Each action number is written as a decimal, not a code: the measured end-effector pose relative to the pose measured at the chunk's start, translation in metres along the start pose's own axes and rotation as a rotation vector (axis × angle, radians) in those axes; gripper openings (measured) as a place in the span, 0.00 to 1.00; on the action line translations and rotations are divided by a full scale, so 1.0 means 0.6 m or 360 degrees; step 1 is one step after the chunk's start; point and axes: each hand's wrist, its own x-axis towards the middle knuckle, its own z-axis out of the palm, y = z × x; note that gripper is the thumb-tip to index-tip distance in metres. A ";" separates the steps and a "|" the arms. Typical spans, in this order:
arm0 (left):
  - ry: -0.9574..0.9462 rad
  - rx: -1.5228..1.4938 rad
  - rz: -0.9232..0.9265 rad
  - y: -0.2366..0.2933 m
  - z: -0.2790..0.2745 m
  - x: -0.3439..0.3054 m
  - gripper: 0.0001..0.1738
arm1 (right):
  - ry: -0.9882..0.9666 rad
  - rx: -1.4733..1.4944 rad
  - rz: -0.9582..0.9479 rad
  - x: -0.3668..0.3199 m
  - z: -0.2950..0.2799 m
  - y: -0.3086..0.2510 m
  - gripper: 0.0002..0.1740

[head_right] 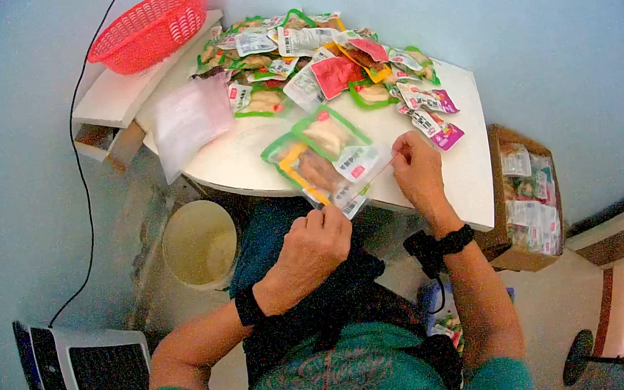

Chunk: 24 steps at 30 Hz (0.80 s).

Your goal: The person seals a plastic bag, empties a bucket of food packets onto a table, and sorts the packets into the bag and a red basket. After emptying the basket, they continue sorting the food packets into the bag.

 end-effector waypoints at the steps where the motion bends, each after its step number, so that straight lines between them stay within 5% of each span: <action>1: 0.0013 -0.0017 -0.0009 -0.002 -0.003 0.000 0.06 | -0.0010 0.0053 0.0049 -0.003 -0.004 -0.013 0.07; 8: 0.0220 -0.0169 -0.0177 -0.068 -0.057 0.026 0.07 | -0.0131 0.0398 0.0214 0.012 -0.044 -0.090 0.12; 19: 0.0558 -0.0756 -0.0348 -0.176 -0.241 0.055 0.06 | -0.0104 0.0377 -0.0236 0.019 -0.144 -0.264 0.07; 24: 0.0182 -0.1094 -0.0607 -0.183 -0.273 0.007 0.05 | -0.0433 0.0241 -0.0183 -0.033 -0.149 -0.294 0.09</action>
